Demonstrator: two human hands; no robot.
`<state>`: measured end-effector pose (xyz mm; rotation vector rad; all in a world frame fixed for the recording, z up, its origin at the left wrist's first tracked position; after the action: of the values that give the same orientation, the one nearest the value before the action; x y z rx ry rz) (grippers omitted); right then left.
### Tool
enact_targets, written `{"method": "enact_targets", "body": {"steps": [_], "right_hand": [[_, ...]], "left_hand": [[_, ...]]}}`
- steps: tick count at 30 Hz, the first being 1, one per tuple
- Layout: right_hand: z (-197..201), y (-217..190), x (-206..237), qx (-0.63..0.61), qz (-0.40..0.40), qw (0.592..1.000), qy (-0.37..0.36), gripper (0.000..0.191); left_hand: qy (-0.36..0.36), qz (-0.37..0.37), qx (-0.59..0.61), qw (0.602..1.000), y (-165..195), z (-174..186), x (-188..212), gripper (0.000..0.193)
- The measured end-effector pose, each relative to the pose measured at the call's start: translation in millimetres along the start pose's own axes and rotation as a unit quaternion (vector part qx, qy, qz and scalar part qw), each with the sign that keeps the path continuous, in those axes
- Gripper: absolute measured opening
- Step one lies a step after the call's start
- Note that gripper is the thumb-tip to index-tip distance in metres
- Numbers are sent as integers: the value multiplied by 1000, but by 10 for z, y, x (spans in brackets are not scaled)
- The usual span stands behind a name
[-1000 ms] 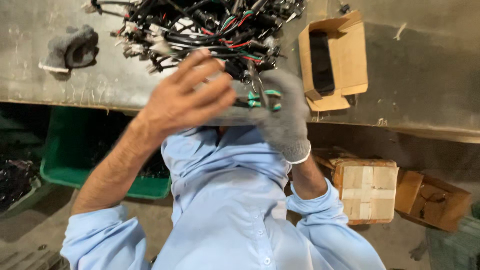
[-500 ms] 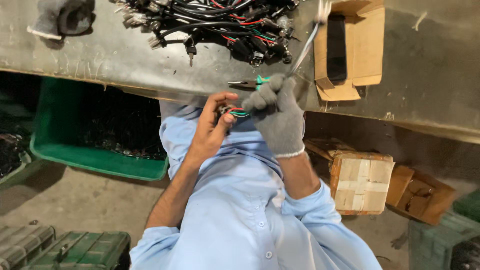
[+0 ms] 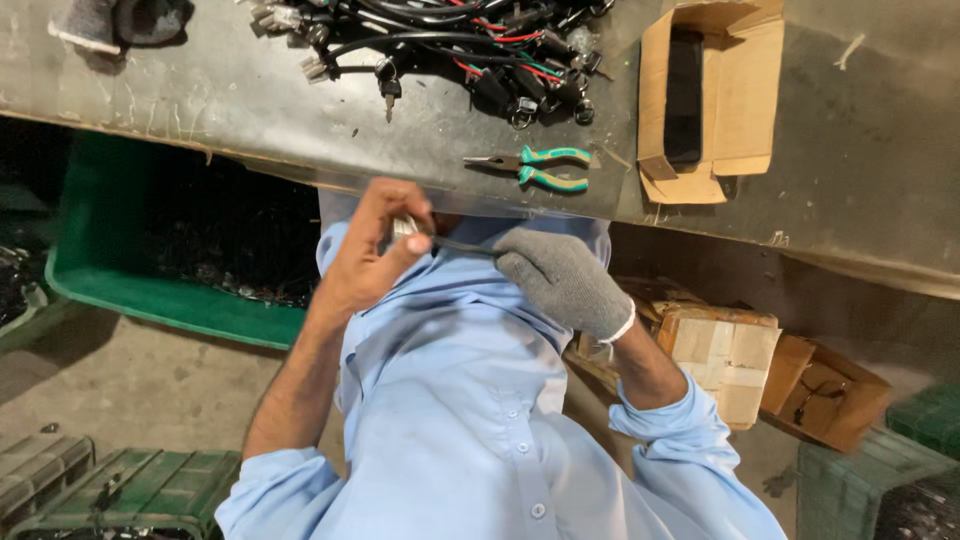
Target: The person assembles wire harnesses at a workbench. They pick up a black cable with colored wires, insert the wire ends into a black connector housing, pull and seat the wires, and place the finished harness onto a growing pile of completed harnesses on the bench, repeating the process with new cables.
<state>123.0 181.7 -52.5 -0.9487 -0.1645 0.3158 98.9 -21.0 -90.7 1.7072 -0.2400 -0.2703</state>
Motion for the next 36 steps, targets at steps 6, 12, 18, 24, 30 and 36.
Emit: {"method": "enact_targets", "body": {"steps": [6, 12, 18, 24, 30, 36], "right_hand": [[-26, -71, -16, 10, 25, 999, 20, 17], [-23, -113, -34, -52, -29, 997, 45, 23], [-101, -297, -56, -68, 45, 996, 45, 21], [-296, 147, -71, -256, -178, 949, 50, 15], [-354, 300, -57, -351, -143, 919, 106, 13], [-298, 223, 18, -160, -100, 974, 125, 19]], "left_hand": [[56, -68, -122, 989, 333, 79, -84, 17], [148, -97, -81, 981, 466, 250, -114, 22], [161, -157, -20, 974, 654, 392, -9, 24], [174, 54, 248, 951, 280, 515, 31, 67], [5, 106, -195, 975, -615, -286, 325, 33], [101, 109, 76, 986, -948, -267, 375, 29]]}}
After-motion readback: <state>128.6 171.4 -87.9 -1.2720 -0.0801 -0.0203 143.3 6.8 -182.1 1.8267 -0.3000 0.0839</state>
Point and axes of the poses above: each hand's wrist, its own x-axis away from the middle knuckle, its own z-axis out of the back of the hand, y = z × x, the point moved 6 cm from there along -x, towards the middle knuckle, and after that the axes turned 10 degrees about y, right-handed, at the moved point
